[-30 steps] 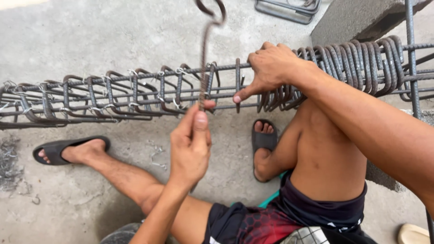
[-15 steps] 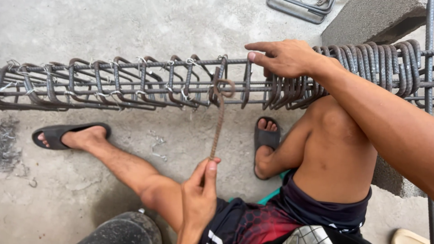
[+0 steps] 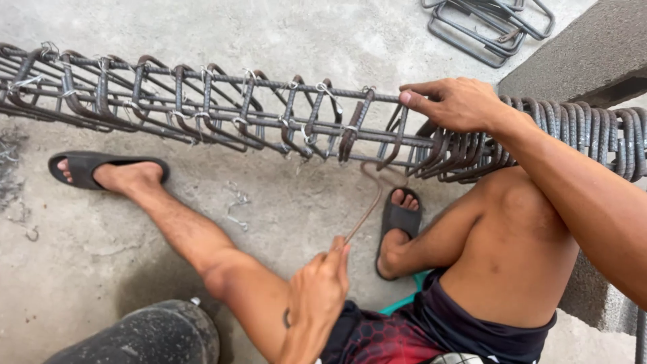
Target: The person sits on the floor and uses a metal hook tool to manipulate and secure a wire mesh structure. They repeatedly hook the tool onto the metal grid, pull, and twist to fasten the components together.
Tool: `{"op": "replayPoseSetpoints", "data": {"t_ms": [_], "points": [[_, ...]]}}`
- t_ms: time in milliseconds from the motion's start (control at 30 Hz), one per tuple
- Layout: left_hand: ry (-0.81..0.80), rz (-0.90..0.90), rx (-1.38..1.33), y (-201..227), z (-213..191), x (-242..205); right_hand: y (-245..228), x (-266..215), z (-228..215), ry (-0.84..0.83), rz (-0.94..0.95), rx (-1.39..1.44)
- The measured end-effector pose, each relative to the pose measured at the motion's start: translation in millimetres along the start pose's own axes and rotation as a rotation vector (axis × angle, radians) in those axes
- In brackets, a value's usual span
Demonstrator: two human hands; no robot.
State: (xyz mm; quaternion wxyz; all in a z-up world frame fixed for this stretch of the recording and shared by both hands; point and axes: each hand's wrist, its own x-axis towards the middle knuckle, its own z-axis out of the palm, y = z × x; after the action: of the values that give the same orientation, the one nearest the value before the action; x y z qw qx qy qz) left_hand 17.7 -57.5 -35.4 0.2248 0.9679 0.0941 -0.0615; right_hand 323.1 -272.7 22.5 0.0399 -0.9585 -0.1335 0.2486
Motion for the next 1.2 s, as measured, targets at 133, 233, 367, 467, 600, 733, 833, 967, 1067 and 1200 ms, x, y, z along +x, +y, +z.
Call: {"op": "replayPoseSetpoints", "data": {"t_ms": [133, 233, 367, 467, 600, 733, 833, 967, 1067, 1200], "points": [[0.112, -0.071, -0.190, 18.7, 33.6, -9.5, -1.6, -0.3, 1.4, 0.011, 0.012, 0.052], [0.090, -0.122, -0.200, 11.8, 36.0, -38.0, 4.1, -0.2, 3.2, 0.010, 0.004, 0.056], [0.072, -0.126, -0.205, 8.7, 34.8, -48.7, 2.8, 1.4, 4.0, 0.015, -0.012, 0.052], [0.101, -0.129, -0.342, 28.8, 52.8, -9.6, 5.2, 3.8, 8.4, 0.033, -0.048, 0.048], [0.066, -0.102, -0.362, 21.8, 42.2, -16.8, 7.0, 0.8, 10.6, 0.078, -0.076, 0.087], [-0.024, -0.164, -0.278, 5.4, 30.2, -34.6, 7.2, 3.1, 3.9, 0.059, -0.054, 0.082], [-0.067, -0.173, -0.294, 11.3, 35.5, -27.8, 6.3, 0.4, 5.0, 0.038, -0.038, 0.099], [-0.065, -0.149, -0.451, 38.1, 44.1, 9.0, 2.1, -4.8, 2.2, 0.049, -0.015, 0.134], [-0.029, -0.096, -0.354, 27.7, 39.1, 0.8, 1.5, -1.6, 2.6, 0.073, -0.033, 0.090], [-0.173, -0.171, -0.241, -1.4, 17.3, -7.9, 9.4, 2.5, 4.2, 0.004, -0.015, 0.107]]}}
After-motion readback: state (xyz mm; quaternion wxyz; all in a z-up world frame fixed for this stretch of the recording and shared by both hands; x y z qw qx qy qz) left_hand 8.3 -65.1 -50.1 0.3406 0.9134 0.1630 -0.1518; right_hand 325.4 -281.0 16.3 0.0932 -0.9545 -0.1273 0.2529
